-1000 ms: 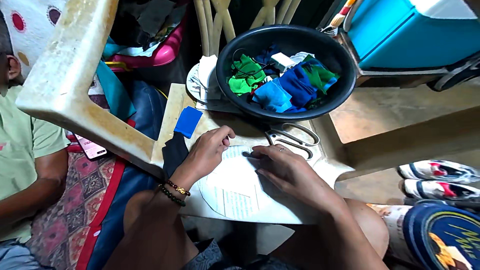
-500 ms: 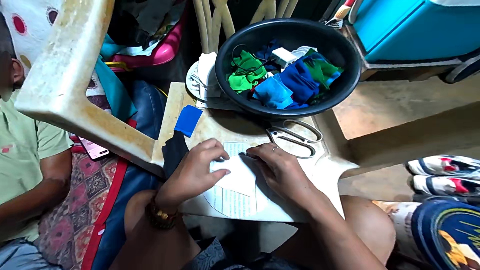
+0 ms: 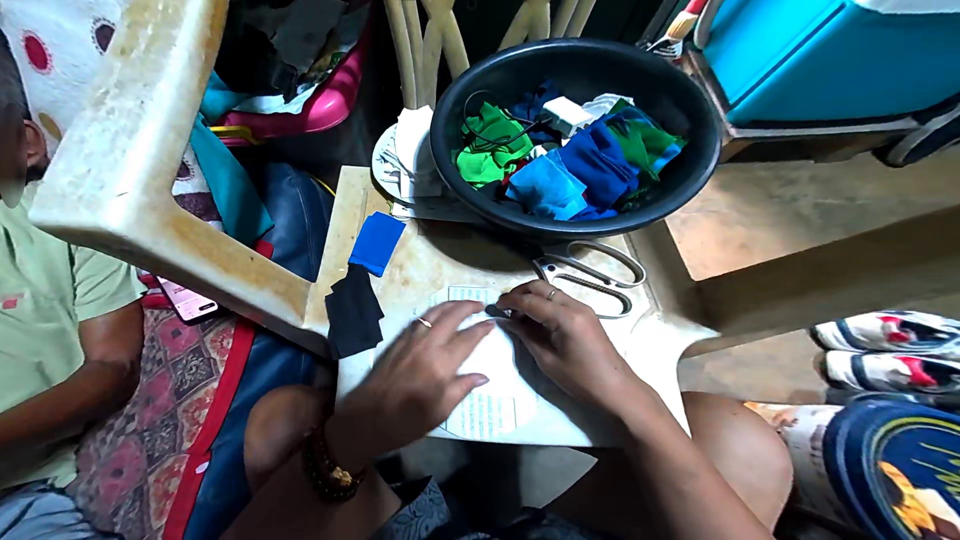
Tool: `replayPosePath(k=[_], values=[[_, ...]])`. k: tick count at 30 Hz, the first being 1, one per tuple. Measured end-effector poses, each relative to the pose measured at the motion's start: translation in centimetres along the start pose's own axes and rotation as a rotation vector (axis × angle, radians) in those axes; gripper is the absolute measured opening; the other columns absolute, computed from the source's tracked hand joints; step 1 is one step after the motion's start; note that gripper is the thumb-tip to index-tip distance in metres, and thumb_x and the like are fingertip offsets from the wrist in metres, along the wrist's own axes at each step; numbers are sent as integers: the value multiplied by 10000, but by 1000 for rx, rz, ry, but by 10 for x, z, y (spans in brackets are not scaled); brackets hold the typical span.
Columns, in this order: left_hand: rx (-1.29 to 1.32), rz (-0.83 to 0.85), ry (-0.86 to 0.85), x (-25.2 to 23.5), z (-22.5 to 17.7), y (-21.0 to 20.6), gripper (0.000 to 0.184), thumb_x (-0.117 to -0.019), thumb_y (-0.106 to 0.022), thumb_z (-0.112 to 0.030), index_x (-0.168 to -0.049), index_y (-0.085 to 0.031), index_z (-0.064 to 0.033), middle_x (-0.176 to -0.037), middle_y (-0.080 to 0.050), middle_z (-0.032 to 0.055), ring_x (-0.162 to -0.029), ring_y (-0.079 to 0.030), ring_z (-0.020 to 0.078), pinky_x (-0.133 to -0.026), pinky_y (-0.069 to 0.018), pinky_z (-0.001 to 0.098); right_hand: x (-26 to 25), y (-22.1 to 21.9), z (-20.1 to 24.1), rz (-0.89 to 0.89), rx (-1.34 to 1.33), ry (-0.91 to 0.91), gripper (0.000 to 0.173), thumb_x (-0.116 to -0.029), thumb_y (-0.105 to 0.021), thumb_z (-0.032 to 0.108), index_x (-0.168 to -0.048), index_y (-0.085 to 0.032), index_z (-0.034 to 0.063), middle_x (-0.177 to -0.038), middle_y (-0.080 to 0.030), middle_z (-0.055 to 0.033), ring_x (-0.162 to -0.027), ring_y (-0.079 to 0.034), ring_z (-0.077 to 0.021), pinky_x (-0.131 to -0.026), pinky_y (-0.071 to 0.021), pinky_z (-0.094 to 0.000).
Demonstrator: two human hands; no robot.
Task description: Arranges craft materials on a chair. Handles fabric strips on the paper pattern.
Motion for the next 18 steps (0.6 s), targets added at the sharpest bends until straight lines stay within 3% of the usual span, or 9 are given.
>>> replayPosePath(k=[2, 4, 8, 13, 18], values=[[-85, 51, -62, 2, -16, -22, 539, -1023, -546, -296, -1437, -538, 50, -1530, -502, 198, -1444, -456, 349, -1169, -372, 523, 0, 0, 1, 0, 10, 10, 171, -890, -623, 1, -1006, -748, -17, -1000, -688, -146, -881, -674, -174, -822, -561, -284], [-204, 97, -65, 6, -22, -41, 613, -1037, -489, -362, -1474, -484, 67, -1560, -461, 210, -1473, -416, 349, -1179, -327, 549, 0, 0, 1, 0, 21, 16, 191, -893, -601, 5, -1013, -748, -13, -1003, -693, -145, -883, -673, -184, -824, -560, -297], [-270, 102, -12, 10, -15, -47, 675, -1020, -486, -461, -1482, -494, 31, -1565, -462, 195, -1473, -405, 384, -1163, -315, 608, 0, -1, 2, -16, 34, 17, 198, -912, -596, 23, -1048, -735, -15, -996, -692, -149, -818, -660, -174, -773, -559, -278], [-297, 33, 143, 16, 10, -29, 1017, -916, -415, -758, -1481, -464, 87, -1565, -429, 259, -1467, -395, 430, -1167, -318, 626, 0, -1, 4, -13, 40, 21, 229, -885, -593, -39, -1071, -727, -33, -1012, -693, -178, -832, -678, -214, -793, -569, -308], [-362, -121, 302, 18, 26, -2, 1038, -947, -367, -742, -1470, -424, 152, -1568, -387, 310, -1482, -352, 458, -1198, -266, 606, 0, 0, 3, -20, 46, 15, 206, -896, -619, -15, -1071, -726, -38, -999, -686, -178, -800, -669, -210, -761, -571, -308]])
Point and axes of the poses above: each hand's wrist, its own x-axis away from the middle knuckle, its own y-axis out of the back of the hand, z = x × y, the point moved 10 cm from there along -x, towards the middle knuckle
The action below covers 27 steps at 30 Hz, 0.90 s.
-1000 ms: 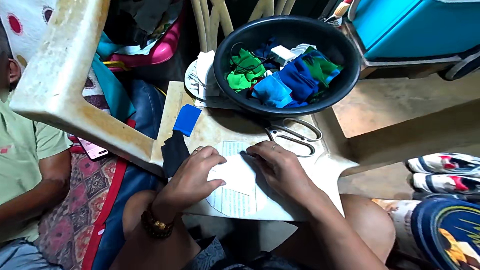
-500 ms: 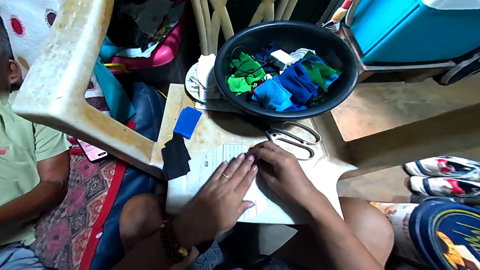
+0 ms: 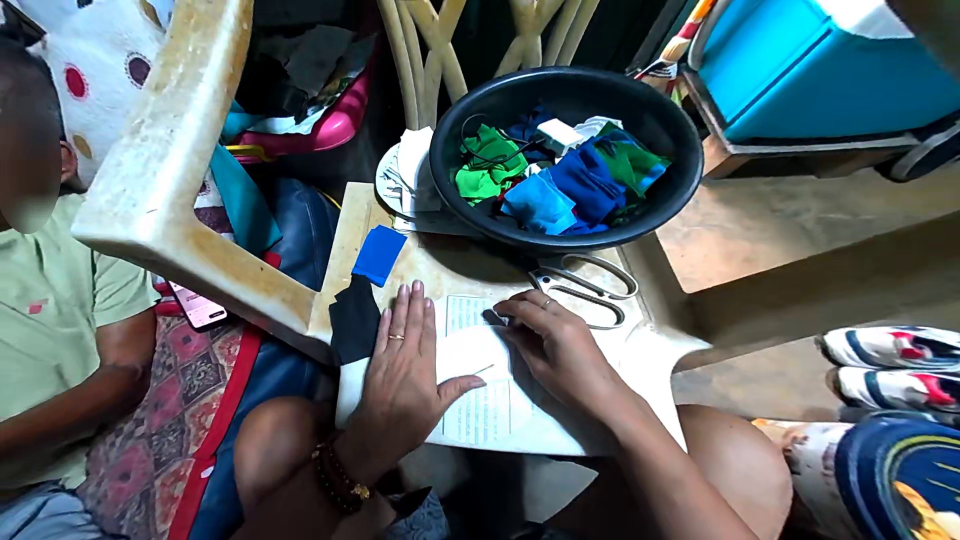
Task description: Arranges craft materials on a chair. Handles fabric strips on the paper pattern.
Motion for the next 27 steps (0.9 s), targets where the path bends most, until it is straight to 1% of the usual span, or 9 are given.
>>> replayPosePath(k=[2, 4, 7, 10, 12, 14, 19, 24, 27], values=[[54, -30, -79, 1, -9, 7, 956, -971, -396, -690, -1473, -449, 121, -1569, -400, 291, -1477, -364, 454, -1189, -288, 602, 0, 0, 0, -2, -3, 3, 202, -902, -625, 3, -1072, -727, -36, -996, -684, -174, -795, -664, -202, -762, -568, -301], [183, 46, -243, 7, -27, 1, 872, -976, -460, -640, -1458, -498, 85, -1549, -458, 245, -1460, -413, 415, -1172, -326, 611, 0, 0, -1, 1, -21, -6, 201, -904, -629, 0, -1074, -728, -38, -1002, -683, -177, -801, -664, -199, -767, -568, -303], [244, 178, -401, 18, -45, -17, 863, -955, -484, -649, -1461, -513, 49, -1556, -471, 199, -1475, -413, 349, -1181, -315, 590, -1, -1, -1, 14, -22, -3, 209, -909, -620, 5, -1088, -722, -35, -1008, -679, -173, -793, -655, -184, -759, -562, -289], [140, 150, -222, 10, -26, -15, 929, -943, -473, -680, -1461, -489, 91, -1549, -453, 256, -1467, -413, 391, -1187, -317, 579, -1, 0, 0, 15, -5, 4, 227, -910, -615, 9, -1106, -721, -30, -1009, -680, -174, -783, -648, -180, -749, -557, -284], [48, 185, -27, 0, -4, -9, 967, -945, -484, -682, -1475, -444, 125, -1560, -414, 292, -1485, -370, 417, -1213, -249, 593, -1, 0, 0, 13, 2, 2, 228, -913, -618, 16, -1112, -721, -24, -1012, -682, -174, -787, -650, -180, -752, -556, -281], [8, 203, 51, -5, 6, -3, 963, -967, -442, -679, -1497, -409, 123, -1584, -376, 290, -1514, -311, 415, -1233, -189, 587, -1, 0, -1, 15, 1, -5, 224, -916, -620, 19, -1110, -721, -25, -1012, -683, -173, -790, -652, -182, -754, -557, -284], [114, 116, -205, 3, -19, -4, 803, -1007, -436, -588, -1483, -482, 57, -1568, -449, 212, -1480, -393, 386, -1176, -289, 636, 0, 0, -4, 13, -19, -35, 230, -907, -624, -5, -1117, -711, -40, -994, -672, -167, -806, -650, -182, -764, -557, -285], [99, 206, -164, 6, -12, -17, 853, -989, -453, -618, -1507, -445, 60, -1590, -405, 232, -1496, -358, 398, -1196, -281, 598, 0, 1, -3, -2, -9, -23, 235, -903, -618, -30, -1119, -710, -46, -974, -675, -166, -811, -654, -201, -771, -560, -309], [85, 184, -172, 6, -13, -15, 865, -989, -448, -623, -1511, -434, 66, -1595, -397, 233, -1496, -356, 400, -1197, -281, 595, -1, 1, -1, -18, 2, -12, 238, -898, -624, -26, -1118, -712, -45, -967, -676, -168, -803, -657, -214, -765, -565, -322]])
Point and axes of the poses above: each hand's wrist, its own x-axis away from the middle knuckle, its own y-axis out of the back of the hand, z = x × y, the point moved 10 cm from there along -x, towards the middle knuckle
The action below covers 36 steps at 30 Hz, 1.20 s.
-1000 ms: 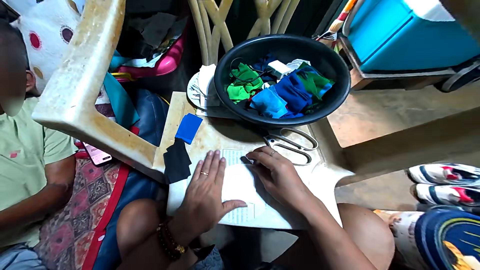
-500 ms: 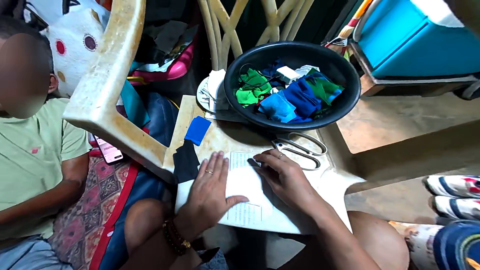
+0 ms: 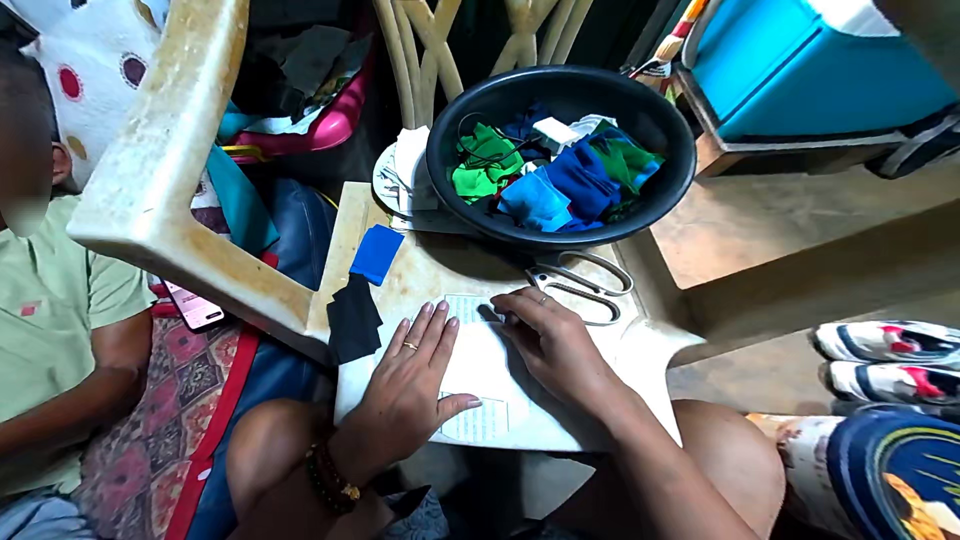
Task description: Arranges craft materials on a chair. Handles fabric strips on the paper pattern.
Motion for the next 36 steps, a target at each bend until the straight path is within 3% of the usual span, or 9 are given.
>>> replayPosePath(k=[5, 9, 11, 15, 21, 25, 28, 31, 36], values=[[-55, -105, -187, 4, -21, -1, 781, -1018, -394, -591, -1479, -499, 31, -1566, -469, 173, -1458, -444, 330, -1154, -334, 611, 0, 1, 4, -35, 11, 40, 238, -897, -611, -17, -1108, -719, -41, -976, -680, -178, -805, -659, -212, -772, -562, -300], [-86, -44, -221, 6, -23, -10, 821, -1008, -370, -620, -1454, -517, 54, -1561, -472, 184, -1459, -441, 342, -1145, -367, 591, 6, 15, 32, -158, -8, 252, 118, -888, -620, 45, -893, -727, -5, -952, -694, -175, -934, -670, -263, -873, -542, -327], [-88, -12, -210, 4, -23, -10, 809, -1004, -385, -610, -1412, -548, 69, -1559, -469, 196, -1464, -428, 357, -1140, -361, 607, 6, 8, 41, -20, -134, 241, 80, -854, -684, 62, -845, -716, -11, -957, -688, -172, -948, -666, -242, -886, -533, -294], [-58, 64, -180, 2, -20, -13, 844, -998, -415, -605, -1484, -460, 84, -1601, -393, 223, -1497, -364, 378, -1165, -303, 633, 4, -18, 28, 327, -179, -24, 332, -754, -847, 84, -988, -699, -99, -1102, -628, -268, -1022, -630, -346, -917, -521, -413], [115, 311, -40, 4, -15, -10, 884, -970, -611, -509, -1558, -320, 84, -1666, -237, 240, -1576, -158, 348, -1256, -120, 554, 4, -17, 23, 308, -111, -68, 539, -681, -905, 167, -1101, -692, -95, -1217, -594, -281, -1041, -632, -332, -897, -540, -397], [203, -69, -78, 3, -2, 31, 532, -934, -714, -336, -1279, -669, 67, -1470, -551, 239, -1438, -453, 395, -1196, -320, 566, 6, -17, 24, 258, -68, -22, 597, -635, -920, 203, -1113, -708, -85, -1200, -614, -282, -1048, -637, -385, -893, -547, -467], [205, -325, 68, -1, 31, 74, 308, -910, -733, -157, -1130, -742, 57, -1318, -657, 238, -1279, -601, 403, -1081, -476, 525, 7, -18, 23, 276, -56, -34, 622, -650, -926, 219, -1140, -702, -92, -1239, -608, -293, -1109, -622, -428, -936, -533, -510], [170, -199, 277, -17, 62, 96, 218, -932, -681, -40, -1111, -729, 75, -1294, -655, 251, -1242, -611, 398, -1063, -475, 510, 7, -17, 22, 281, -77, -36, 628, -664, -926, 242, -1150, -702, -87, -1243, -604, -282, -1099, -630, -386, -929, -540, -472], [141, 115, 459, -38, 97, 96, 197, -959, -602, 57, -1124, -709, 65, -1278, -657, 222, -1237, -612, 343, -1076, -458, 487, 7, -9, 15, 248, -153, -16, 623, -684, -876, 412, -1126, -729, -1, -1150, -635, -172, -896, -615, -158, -762, -526, -279]])
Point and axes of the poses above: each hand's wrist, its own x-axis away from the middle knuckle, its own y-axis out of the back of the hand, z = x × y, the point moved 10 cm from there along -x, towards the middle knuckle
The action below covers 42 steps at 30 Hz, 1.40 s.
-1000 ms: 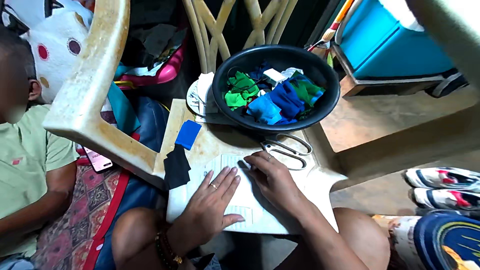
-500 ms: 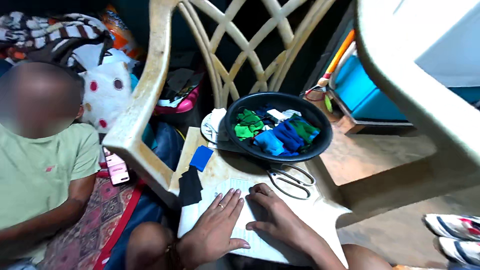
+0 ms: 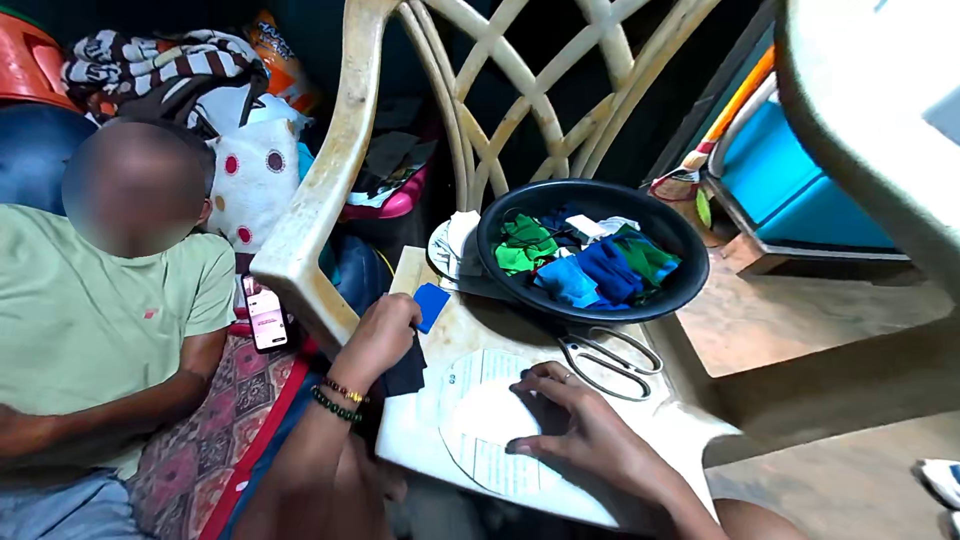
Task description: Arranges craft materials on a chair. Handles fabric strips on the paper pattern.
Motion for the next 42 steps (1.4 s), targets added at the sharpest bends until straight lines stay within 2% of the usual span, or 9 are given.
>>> replayPosePath(k=[2, 3, 5, 11, 20, 27, 32, 35, 42], values=[[52, -27, 26, 2, 6, 9, 132, -946, -646, 41, -1051, -726, 45, -1151, -691, 193, -1075, -665, 292, -964, -523, 448, 0, 5, -2, -55, -28, 39, 578, -696, -851, 426, -1091, -735, 20, -1092, -647, -123, -833, -586, -68, -709, -493, -193], [99, -50, 29, 8, 6, 12, 81, -933, -677, 26, -998, -723, 37, -1065, -682, 170, -960, -660, 250, -875, -541, 403, 0, 7, -3, -78, -41, 54, 555, -712, -843, 426, -1077, -733, 22, -1066, -646, -99, -816, -568, -32, -694, -474, -158], [178, -47, 16, 25, 4, 9, 83, -884, -755, -12, -931, -707, 37, -978, -657, 145, -857, -626, 202, -783, -532, 352, 0, 9, -3, -115, -64, 78, 500, -743, -827, 389, -1060, -729, 14, -1026, -649, -75, -801, -538, 5, -686, -440, -126], [177, -26, -94, 54, 12, -28, 183, -801, -808, -14, -947, -724, 58, -1162, -652, 201, -1048, -634, 260, -918, -524, 364, 0, 10, 4, -152, -78, 159, 364, -839, -755, 275, -1030, -708, -31, -927, -659, -61, -773, -526, 41, -669, -422, -90], [255, -106, -225, 58, 24, -30, 75, -888, -705, -13, -875, -749, 46, -1203, -667, 198, -1126, -635, 244, -968, -519, 361, -1, -3, 22, -121, -97, 254, 272, -901, -704, 222, -991, -708, -34, -924, -680, -81, -783, -558, 36, -687, -443, -86], [360, -67, -186, 56, 34, -31, 110, -927, -676, -34, -882, -751, 34, -1238, -649, 175, -1155, -608, 183, -979, -496, 310, -16, -36, 58, -93, -112, 293, 188, -923, -651, 121, -954, -726, -49, -946, -693, -154, -804, -616, -53, -738, -488, -131], [373, -79, -174, 55, 35, -31, 127, -895, -666, -39, -808, -735, 22, -1194, -650, 155, -1085, -603, 145, -923, -495, 290, -30, -59, 79, -69, 36, 286, 161, -878, -652, 29, -980, -763, -27, -986, -695, -198, -922, -678, -280, -851, -553, -323], [383, -66, -160, 53, 34, -31, 120, -880, -671, -24, -783, -723, 23, -1173, -642, 152, -1061, -598, 138, -903, -495, 279, -35, -68, 84, -71, 147, 289, 188, -884, -645, 17, -1010, -783, -2, -966, -674, -201, -885, -663, -323, -796, -566, -385], [394, -34, -144, 51, 36, -32, 114, -887, -666, -16, -788, -705, 24, -1151, -625, 131, -1009, -592, 118, -864, -497, 254, -45, -83, 85, -70, 264, 275, 244, -917, -627, 59, -1098, -791, 60, -957, -652, -215, -840, -642, -345, -741, -552, -412]])
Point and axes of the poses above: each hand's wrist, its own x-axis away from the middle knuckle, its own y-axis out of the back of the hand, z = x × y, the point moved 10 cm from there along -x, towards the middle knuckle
